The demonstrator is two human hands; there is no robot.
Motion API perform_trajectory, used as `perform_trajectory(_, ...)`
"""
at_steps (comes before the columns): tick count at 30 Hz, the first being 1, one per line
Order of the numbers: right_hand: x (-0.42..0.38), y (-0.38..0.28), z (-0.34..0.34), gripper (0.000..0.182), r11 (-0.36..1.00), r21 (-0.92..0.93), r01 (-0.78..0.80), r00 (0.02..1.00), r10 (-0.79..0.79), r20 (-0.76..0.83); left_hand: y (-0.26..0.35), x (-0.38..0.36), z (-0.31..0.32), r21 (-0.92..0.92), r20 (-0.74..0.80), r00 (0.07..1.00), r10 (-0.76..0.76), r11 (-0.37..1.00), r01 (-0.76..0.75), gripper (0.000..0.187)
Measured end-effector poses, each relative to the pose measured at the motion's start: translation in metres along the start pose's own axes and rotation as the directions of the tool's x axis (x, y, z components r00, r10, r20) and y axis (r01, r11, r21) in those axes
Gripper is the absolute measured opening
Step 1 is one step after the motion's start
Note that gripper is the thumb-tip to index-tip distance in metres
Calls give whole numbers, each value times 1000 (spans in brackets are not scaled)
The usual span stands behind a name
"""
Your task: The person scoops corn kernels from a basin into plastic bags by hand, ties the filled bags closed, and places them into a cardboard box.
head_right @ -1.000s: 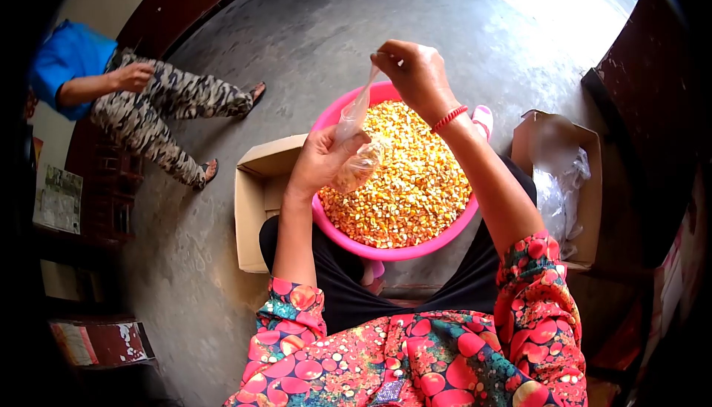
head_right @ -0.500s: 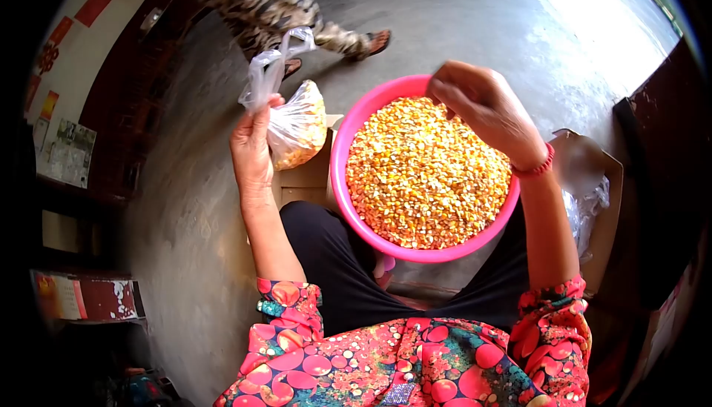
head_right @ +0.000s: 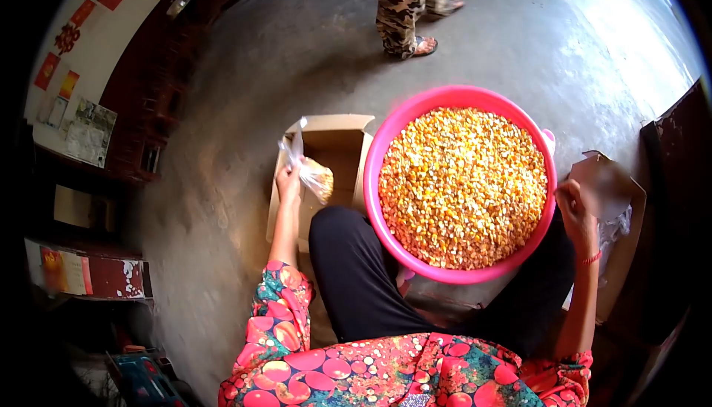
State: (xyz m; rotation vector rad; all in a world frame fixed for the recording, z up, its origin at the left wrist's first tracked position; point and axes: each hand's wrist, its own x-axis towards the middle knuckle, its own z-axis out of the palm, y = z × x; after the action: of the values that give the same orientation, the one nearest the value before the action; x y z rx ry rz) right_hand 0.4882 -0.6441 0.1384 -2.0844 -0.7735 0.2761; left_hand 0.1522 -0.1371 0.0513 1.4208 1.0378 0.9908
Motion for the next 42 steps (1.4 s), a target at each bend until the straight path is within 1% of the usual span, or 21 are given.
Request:
perform_trajectory(2, -15, -1, 6, 4, 996, -84, 35, 997, -41, -69, -45, 12, -6, 3, -37, 999, -3, 1000, 3, 14)
perform_trajectory(4, -29, 1, 9, 2, 982, -183, 51, 988, -76, -132, -59, 13, -2, 276, -70, 992, -108, 953, 124, 17)
perform_trajectory(7, -44, 5, 18, 5, 957, -284, 55, 977, -110, -183, -116, 37, -5, 424, -64, 998, 3, 905, 24, 20)
perform_trajectory(10, -45, -5, 24, 7, 932, -347, 104, 952, -194, -236, -123, 44, 5, 445, -63, 998, 17, 896, 13, 21)
perform_trajectory(11, -45, -1, 24, 9, 935, -346, 83, 958, -170, -230, -120, 48, 8, 600, -117, 990, -83, 788, 137, 25)
perform_trajectory(12, -46, 1, 25, 9, 935, -348, 70, 958, -160, -236, -113, 43, 14, 588, -123, 992, -11, 805, 81, 29)
perform_trajectory(13, -45, 1, 27, 10, 909, -407, 85, 959, -186, -214, -139, 60, 6, 609, -122, 991, -54, 784, 118, 28)
perform_trajectory(15, -44, 1, 27, 12, 862, -498, 95, 966, -201, -163, -116, 54, 19, 590, -103, 977, -185, 780, 210, 23)
perform_trajectory(16, -43, 0, 27, 12, 862, -500, 82, 968, -188, -166, -103, 51, 26, 584, -93, 964, -250, 770, 256, 21)
perform_trajectory(18, -42, -1, 27, 12, 862, -501, 77, 976, -169, -140, -100, 52, 38, 398, -84, 948, -306, 862, 314, 16)
perform_trajectory(21, -39, 0, 29, 12, 870, -488, 69, 971, -171, -168, -115, 67, 49, 319, -109, 926, -362, 869, 378, 17)
perform_trajectory(24, -37, -1, 29, 12, 876, -477, 67, 970, -169, -175, -111, 75, 61, 261, -12, 914, -406, 881, 395, 17)
perform_trajectory(26, -35, -2, 29, 12, 880, -470, 69, 972, -165, -166, -104, 77, 69, 310, -14, 905, -425, 859, 408, 18)
perform_trajectory(28, -34, -3, 29, 12, 871, -486, 79, 971, -178, -160, -96, 72, 73, 115, 182, 903, -389, 921, 373, 20)
perform_trajectory(29, -34, -4, 30, 12, 872, -483, 76, 972, -172, -157, -85, 67, 76, 172, 282, 864, -418, 908, 383, 27)
perform_trajectory(30, -34, -5, 30, 12, 871, -485, 77, 972, -174, -160, -78, 64, 79, 178, 281, 861, -425, 904, 389, 27)
perform_trajectory(32, -33, -5, 30, 11, 873, -482, 79, 972, -175, -158, -76, 58, 81, 16, 453, 789, -415, 889, 458, 41)
perform_trajectory(34, -33, -9, 31, 11, 875, -477, 85, 967, -188, -173, -81, 65, 73, 144, 544, 690, -477, 863, 484, 51)
perform_trajectory(38, -36, -8, 26, 7, 869, -488, 82, 970, -182, -160, -56, 76, 69, 537, 532, 660, -530, 814, 222, 41)
perform_trajectory(39, -38, -2, 27, 7, 877, -472, 88, 962, -198, -189, -19, 57, 81, 555, 487, 678, -551, 795, 247, 37)
perform_trajectory(42, -42, 6, 24, 9, 912, -396, 105, 953, -206, -224, 43, 32, 95, 441, 582, 662, -472, 867, 231, 35)
